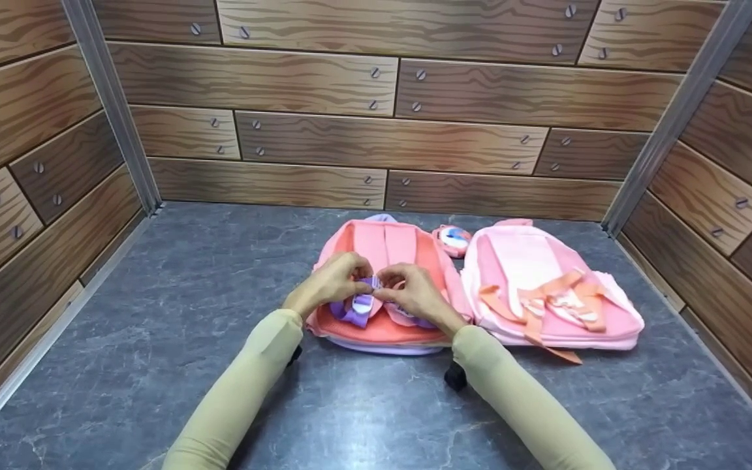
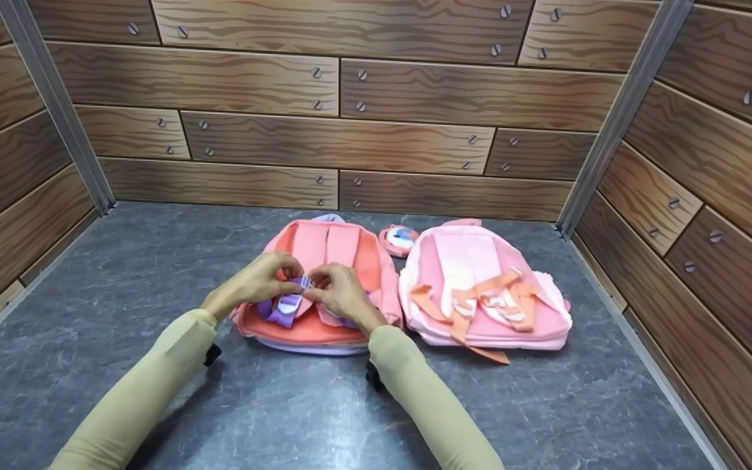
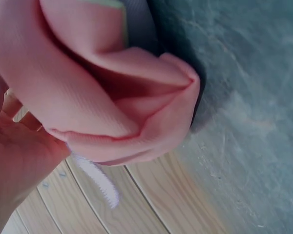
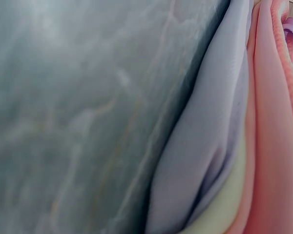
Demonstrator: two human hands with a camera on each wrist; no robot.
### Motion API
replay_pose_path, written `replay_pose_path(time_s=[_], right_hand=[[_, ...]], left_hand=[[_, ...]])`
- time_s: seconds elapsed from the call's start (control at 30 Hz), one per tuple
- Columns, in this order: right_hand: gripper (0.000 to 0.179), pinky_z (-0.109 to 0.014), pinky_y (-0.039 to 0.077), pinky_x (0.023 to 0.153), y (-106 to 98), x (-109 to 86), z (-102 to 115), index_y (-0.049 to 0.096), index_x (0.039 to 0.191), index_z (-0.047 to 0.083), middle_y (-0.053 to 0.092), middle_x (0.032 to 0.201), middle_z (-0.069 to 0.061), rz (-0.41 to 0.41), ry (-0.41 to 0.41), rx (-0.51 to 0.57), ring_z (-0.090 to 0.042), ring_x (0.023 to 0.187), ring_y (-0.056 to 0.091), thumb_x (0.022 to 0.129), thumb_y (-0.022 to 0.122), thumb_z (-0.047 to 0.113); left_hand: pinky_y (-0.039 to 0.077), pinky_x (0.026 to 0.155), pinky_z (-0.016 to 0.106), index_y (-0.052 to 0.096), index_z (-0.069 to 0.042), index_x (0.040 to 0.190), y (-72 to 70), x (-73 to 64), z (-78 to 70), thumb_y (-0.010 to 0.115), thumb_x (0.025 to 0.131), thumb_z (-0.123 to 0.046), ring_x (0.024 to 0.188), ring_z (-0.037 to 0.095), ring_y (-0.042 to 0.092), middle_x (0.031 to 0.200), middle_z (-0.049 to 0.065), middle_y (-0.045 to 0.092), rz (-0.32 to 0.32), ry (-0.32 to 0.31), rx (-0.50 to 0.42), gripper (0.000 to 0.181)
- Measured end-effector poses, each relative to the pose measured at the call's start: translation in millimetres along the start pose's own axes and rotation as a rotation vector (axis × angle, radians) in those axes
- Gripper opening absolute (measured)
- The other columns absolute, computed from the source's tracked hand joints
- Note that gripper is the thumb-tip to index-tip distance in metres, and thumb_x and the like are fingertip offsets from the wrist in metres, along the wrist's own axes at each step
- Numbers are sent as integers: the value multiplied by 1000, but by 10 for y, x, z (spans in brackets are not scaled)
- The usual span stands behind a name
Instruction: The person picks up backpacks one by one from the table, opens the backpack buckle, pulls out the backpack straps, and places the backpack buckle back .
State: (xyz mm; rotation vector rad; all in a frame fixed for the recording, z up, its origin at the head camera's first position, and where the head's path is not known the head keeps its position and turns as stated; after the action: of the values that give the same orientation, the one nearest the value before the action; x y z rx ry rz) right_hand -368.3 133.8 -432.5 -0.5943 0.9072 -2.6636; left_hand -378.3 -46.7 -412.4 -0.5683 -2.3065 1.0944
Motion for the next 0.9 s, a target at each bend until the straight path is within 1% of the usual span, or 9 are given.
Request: replay_pose_path(time_s=[0.07, 0.17, 0.3, 0.4, 0.47, 0.53, 0.6, 0.73, 0.9], right_hand=[[24, -29, 55, 77, 19, 3, 8, 74, 101, 7, 71, 89, -7, 6, 4, 10, -13, 80, 64, 79, 80, 13], [25, -29, 55, 76, 29, 6, 25, 74, 101, 7, 72, 88, -7, 0, 19, 26, -13, 79, 64, 78, 81, 13], [25, -29, 56, 78, 12, 23, 32, 75, 102, 7, 73, 89, -8, -17, 47, 62, -16, 81, 66, 78, 81, 12], [26, -30, 56, 80, -7, 43, 34, 75, 103, 7, 74, 91, -9, -20, 61, 78, -17, 84, 67, 78, 81, 12], [28, -29, 56, 81, -21, 51, 38, 75, 104, 8, 74, 92, -7, -21, 73, 73, -17, 86, 68, 77, 81, 13], [28, -28, 56, 81, -32, 52, 43, 75, 105, 9, 74, 93, -7, -22, 82, 73, -16, 87, 68, 77, 82, 14], [29, -28, 56, 81, -37, 46, 48, 75, 105, 8, 75, 94, -7, -20, 87, 82, -16, 87, 69, 78, 81, 14], [28, -30, 57, 80, -27, 20, 45, 74, 105, 5, 74, 94, -12, -18, 78, 107, -19, 87, 69, 79, 80, 13], [27, -32, 56, 84, 17, -14, 20, 75, 104, 7, 75, 94, -10, -24, 80, 99, -18, 87, 69, 79, 81, 15]], left_hand=[[48, 66, 25, 71, -6, 87, 13, -7, 9, 75, 81, -8, 67, 9, 58, 75, 3, 66, 6, -10, -16, 7], [47, 64, 22, 71, -5, 87, 9, -10, 18, 75, 81, -6, 65, 6, 56, 74, 4, 67, 7, -13, -36, 6], [48, 60, 20, 73, -3, 92, -33, -14, 31, 72, 85, -7, 58, 6, 56, 77, 7, 69, 27, -34, -122, 8], [48, 57, 20, 74, -3, 96, -70, -25, 47, 69, 90, -9, 57, 6, 56, 81, 8, 71, 50, -95, -216, 10], [47, 57, 20, 74, -4, 97, -90, -30, 56, 69, 91, -12, 59, 7, 56, 84, 7, 72, 51, -140, -263, 12], [47, 56, 20, 75, -5, 98, -100, -29, 60, 69, 91, -14, 61, 7, 57, 86, 6, 73, 43, -179, -289, 13], [45, 56, 20, 76, -6, 97, -100, -23, 59, 70, 90, -14, 63, 7, 57, 86, 5, 73, 28, -206, -295, 13], [44, 57, 20, 77, -6, 93, -65, -15, 54, 70, 88, -13, 64, 7, 56, 82, 2, 73, -5, -261, -328, 11], [43, 60, 19, 77, -4, 89, -10, -39, 45, 71, 86, -9, 66, 7, 56, 77, -1, 70, -40, -339, -390, 9]])
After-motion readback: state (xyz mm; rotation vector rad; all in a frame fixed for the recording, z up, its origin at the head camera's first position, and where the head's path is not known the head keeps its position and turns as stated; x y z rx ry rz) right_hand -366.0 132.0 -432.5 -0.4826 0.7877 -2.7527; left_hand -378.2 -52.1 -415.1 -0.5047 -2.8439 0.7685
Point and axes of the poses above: each hand's wrist, its own x-axis towards the middle knuckle, its own y-axis out of the palm, z = x × y, the point moved 2 cm from there along x, towards the middle knuckle
